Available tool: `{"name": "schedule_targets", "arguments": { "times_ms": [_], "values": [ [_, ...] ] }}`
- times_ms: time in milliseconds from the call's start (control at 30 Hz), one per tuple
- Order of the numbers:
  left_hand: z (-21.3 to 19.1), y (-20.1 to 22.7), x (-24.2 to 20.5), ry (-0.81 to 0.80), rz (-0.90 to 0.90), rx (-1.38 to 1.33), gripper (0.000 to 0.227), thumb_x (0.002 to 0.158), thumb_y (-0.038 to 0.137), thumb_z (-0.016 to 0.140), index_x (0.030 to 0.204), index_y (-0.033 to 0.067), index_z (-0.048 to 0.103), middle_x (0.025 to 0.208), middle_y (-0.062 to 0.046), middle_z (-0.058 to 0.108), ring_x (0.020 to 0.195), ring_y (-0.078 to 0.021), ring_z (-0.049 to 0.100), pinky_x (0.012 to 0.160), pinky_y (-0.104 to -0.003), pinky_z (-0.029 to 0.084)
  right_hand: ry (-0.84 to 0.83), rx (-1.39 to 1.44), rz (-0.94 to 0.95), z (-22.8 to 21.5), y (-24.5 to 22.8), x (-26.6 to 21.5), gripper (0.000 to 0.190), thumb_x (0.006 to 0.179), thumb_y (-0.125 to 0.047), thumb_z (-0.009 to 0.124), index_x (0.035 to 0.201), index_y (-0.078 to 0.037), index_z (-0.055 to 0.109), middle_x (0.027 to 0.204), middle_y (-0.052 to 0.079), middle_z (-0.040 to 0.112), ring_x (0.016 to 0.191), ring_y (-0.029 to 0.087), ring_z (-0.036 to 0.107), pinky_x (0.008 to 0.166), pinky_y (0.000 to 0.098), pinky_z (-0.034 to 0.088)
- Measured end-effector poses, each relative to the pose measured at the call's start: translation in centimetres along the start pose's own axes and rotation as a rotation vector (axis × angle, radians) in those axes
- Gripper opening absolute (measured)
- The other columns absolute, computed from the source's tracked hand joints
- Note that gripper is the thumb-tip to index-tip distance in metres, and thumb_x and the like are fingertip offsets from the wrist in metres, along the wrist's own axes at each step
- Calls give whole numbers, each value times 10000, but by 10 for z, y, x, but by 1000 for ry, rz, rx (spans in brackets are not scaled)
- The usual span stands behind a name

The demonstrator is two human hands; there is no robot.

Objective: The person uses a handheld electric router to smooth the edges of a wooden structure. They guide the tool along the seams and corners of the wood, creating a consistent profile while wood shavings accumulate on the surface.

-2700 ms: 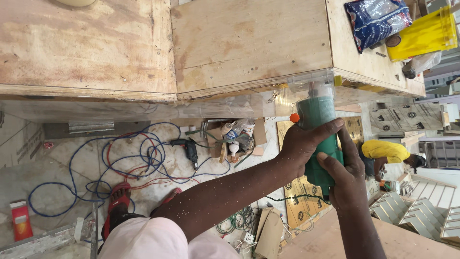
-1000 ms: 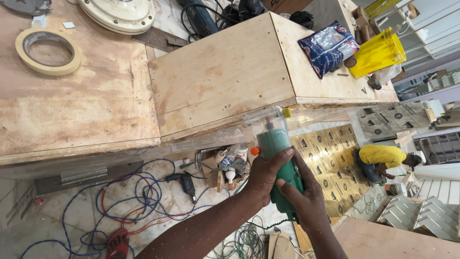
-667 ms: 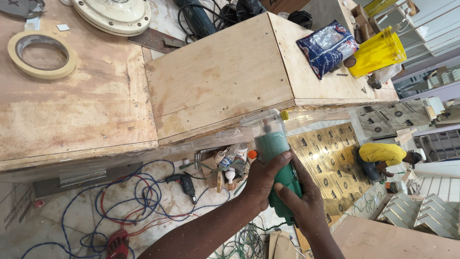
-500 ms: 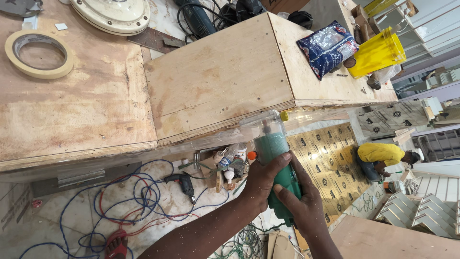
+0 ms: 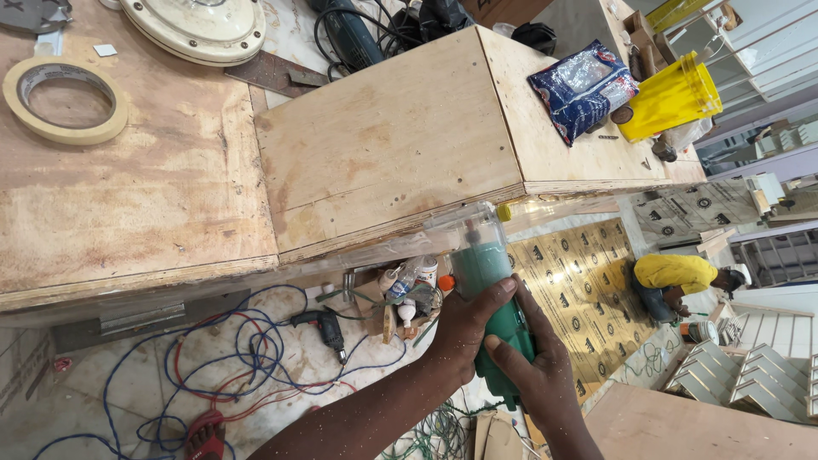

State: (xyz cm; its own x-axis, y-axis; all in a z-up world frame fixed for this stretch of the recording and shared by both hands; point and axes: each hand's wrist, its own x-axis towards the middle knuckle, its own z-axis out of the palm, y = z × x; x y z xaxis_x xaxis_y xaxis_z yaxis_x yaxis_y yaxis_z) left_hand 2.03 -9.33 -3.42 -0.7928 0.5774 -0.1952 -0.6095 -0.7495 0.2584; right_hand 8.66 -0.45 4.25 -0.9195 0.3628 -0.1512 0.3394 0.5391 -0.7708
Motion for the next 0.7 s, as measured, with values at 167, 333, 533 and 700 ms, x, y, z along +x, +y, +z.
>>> {"name": "schedule_targets", "arguments": {
  "times_ms": [167, 333, 533, 700],
  "values": [
    [0, 2, -1, -15, -2, -10, 536, 791, 364, 809, 1177, 21, 665, 1010, -73, 713, 881, -152, 706, 781, -327, 604, 22, -26, -1, 1, 2, 0, 880, 773, -170, 742, 1574, -81, 391, 1305, 159, 666, 1136, 215, 673, 919, 354, 562],
    [2, 2, -2, -25, -3, -52, 513, 802, 344, 810, 1175, 30, 650, 1012, -75, 703, 876, -153, 698, 777, -327, 606, 17, -6, -22, 0, 7, 0, 852, 787, -155, 735, 1564, -60, 398, 1323, 158, 654, 1164, 215, 661, 934, 358, 557],
    [1, 2, -2, -40, -7, -57, 500, 823, 333, 804, 1182, 20, 655, 1016, -73, 704, 879, -142, 699, 778, -309, 604, 8, -6, -37, 0, 8, 1, 854, 790, -153, 735, 1566, -64, 390, 1344, 154, 640, 1185, 216, 651, 944, 361, 552],
    [1, 0, -2, -31, 39, -61, 494, 818, 318, 808, 1182, 28, 642, 1023, -65, 702, 883, -138, 696, 782, -309, 601, 20, -37, -32, 1, 8, 1, 856, 784, -159, 748, 1563, -76, 405, 1339, 154, 645, 1182, 217, 655, 944, 367, 556]
  ]
}}
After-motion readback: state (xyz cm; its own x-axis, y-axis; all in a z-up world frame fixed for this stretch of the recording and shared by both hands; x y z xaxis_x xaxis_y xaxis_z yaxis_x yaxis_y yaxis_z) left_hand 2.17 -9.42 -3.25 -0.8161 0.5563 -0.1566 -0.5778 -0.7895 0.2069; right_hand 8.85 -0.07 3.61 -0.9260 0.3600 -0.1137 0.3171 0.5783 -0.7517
